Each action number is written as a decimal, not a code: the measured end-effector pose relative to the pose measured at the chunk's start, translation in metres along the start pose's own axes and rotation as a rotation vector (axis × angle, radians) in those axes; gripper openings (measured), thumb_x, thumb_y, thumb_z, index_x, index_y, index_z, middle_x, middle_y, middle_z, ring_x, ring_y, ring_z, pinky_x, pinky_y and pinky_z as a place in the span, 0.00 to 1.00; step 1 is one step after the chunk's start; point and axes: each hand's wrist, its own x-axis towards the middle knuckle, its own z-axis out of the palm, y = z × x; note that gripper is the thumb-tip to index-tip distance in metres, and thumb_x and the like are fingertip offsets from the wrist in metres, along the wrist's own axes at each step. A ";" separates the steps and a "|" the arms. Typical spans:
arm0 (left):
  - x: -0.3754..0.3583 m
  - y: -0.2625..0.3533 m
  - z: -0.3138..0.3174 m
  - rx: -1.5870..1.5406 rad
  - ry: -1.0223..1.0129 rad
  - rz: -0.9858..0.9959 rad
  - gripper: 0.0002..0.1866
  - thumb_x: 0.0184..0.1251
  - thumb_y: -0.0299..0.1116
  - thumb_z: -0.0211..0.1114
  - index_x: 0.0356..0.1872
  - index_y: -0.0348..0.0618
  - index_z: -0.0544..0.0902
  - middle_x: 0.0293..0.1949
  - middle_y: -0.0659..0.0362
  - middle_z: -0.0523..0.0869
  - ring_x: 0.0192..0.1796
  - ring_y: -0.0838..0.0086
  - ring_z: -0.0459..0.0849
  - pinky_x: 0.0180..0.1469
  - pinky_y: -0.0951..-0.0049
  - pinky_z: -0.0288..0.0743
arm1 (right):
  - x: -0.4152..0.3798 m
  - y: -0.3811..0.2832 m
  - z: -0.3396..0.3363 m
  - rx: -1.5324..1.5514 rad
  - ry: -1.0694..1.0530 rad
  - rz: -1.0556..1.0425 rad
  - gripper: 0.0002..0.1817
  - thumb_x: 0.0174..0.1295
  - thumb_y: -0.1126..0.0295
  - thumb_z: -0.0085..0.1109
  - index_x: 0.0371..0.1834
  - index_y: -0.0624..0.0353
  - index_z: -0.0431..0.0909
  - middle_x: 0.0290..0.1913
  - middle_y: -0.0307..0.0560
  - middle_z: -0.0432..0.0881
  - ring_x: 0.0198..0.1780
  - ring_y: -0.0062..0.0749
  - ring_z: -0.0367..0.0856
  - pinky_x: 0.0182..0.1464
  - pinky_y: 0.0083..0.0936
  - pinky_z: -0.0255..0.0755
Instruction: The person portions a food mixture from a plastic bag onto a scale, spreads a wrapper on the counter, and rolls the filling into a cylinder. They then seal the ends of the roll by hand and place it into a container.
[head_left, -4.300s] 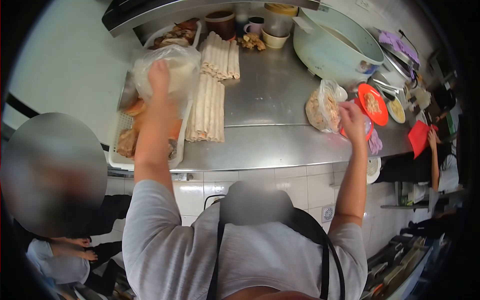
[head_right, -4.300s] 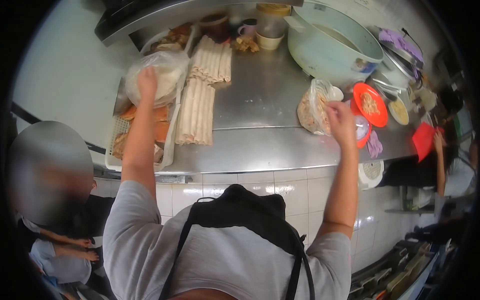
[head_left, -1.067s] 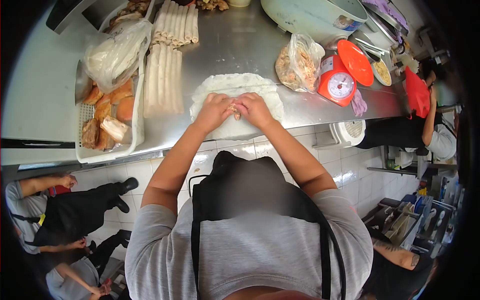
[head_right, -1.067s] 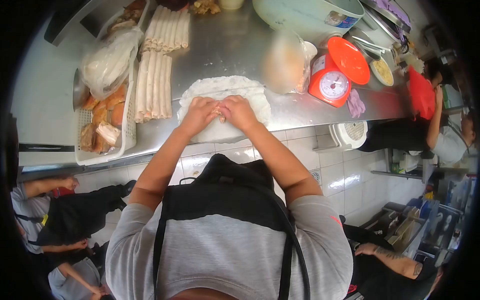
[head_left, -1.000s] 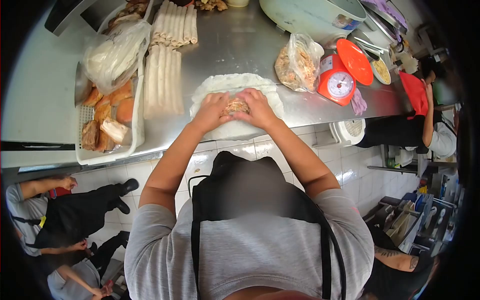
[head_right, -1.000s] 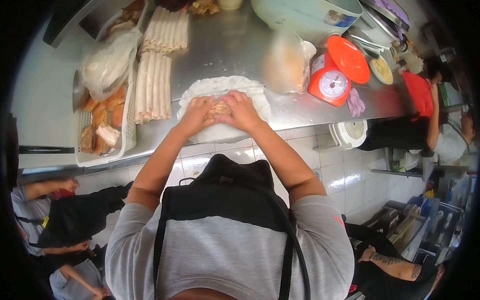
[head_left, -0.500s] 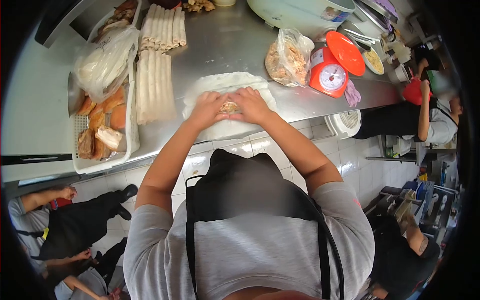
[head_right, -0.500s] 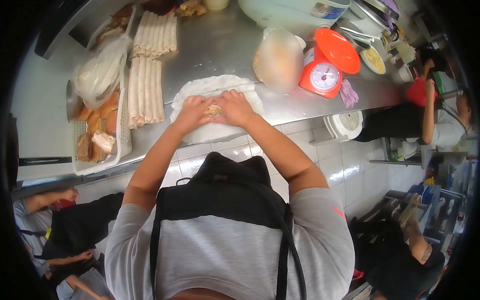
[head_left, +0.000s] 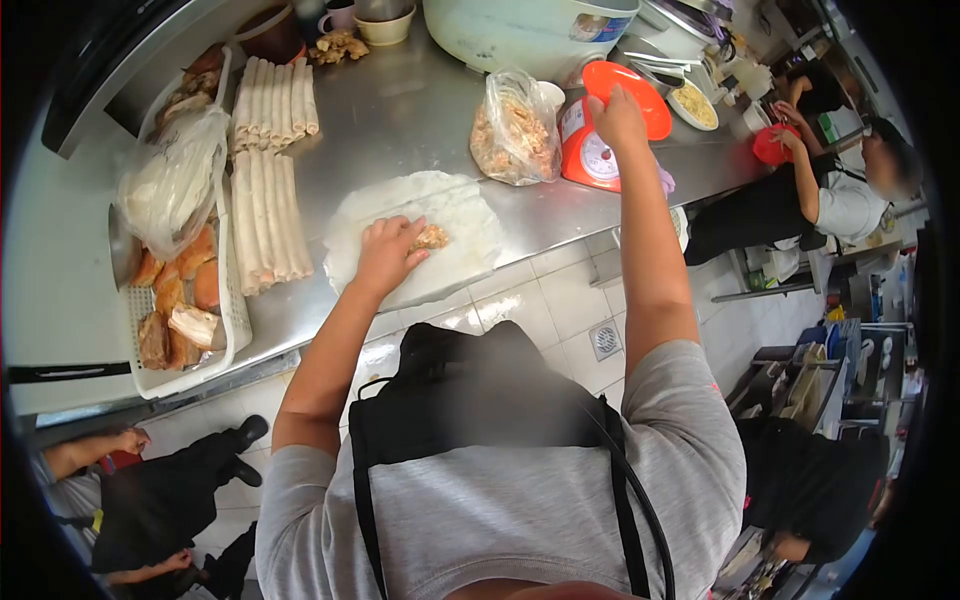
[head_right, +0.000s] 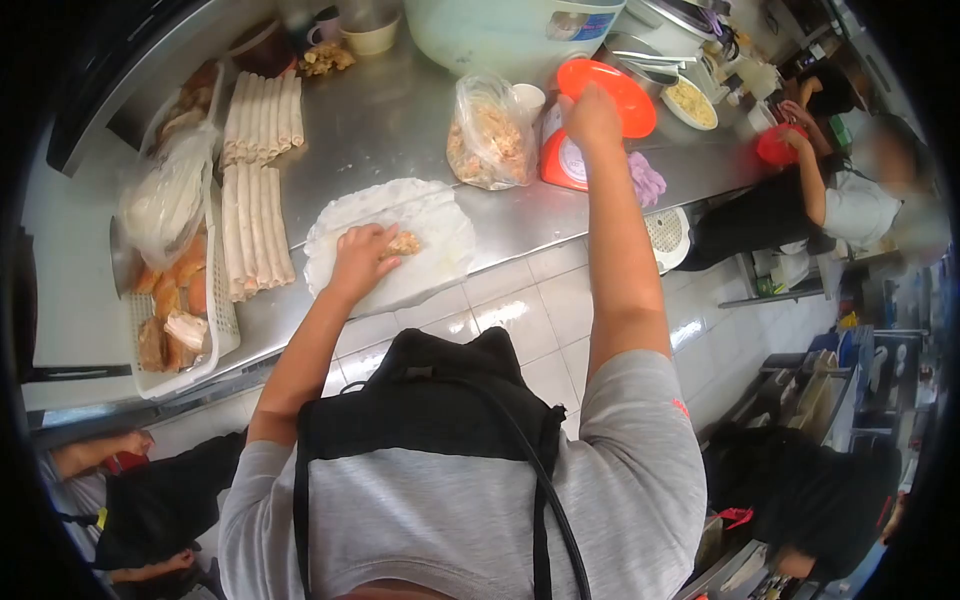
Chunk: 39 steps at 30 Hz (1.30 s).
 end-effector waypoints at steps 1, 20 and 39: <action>-0.001 0.000 0.002 -0.001 -0.001 -0.007 0.26 0.46 0.38 0.66 0.52 0.54 0.73 0.43 0.59 0.73 0.47 0.64 0.68 0.50 0.64 0.60 | 0.001 0.005 0.001 -0.025 -0.049 0.027 0.16 0.54 0.61 0.51 0.38 0.63 0.75 0.36 0.58 0.77 0.40 0.51 0.75 0.44 0.40 0.68; -0.006 -0.019 0.006 -0.159 0.093 0.030 0.16 0.49 0.33 0.62 0.43 0.47 0.78 0.37 0.58 0.74 0.43 0.64 0.70 0.49 0.65 0.61 | -0.167 -0.167 0.056 0.928 -0.450 -0.492 0.06 0.45 0.72 0.59 0.29 0.57 0.78 0.29 0.45 0.75 0.36 0.40 0.73 0.39 0.29 0.68; -0.008 -0.044 -0.005 -0.132 0.052 0.074 0.19 0.39 0.40 0.69 0.38 0.51 0.81 0.32 0.64 0.74 0.43 0.67 0.69 0.46 0.65 0.61 | -0.170 -0.186 0.067 0.631 -0.529 -0.568 0.13 0.40 0.60 0.65 0.31 0.49 0.79 0.35 0.36 0.73 0.43 0.34 0.67 0.45 0.33 0.60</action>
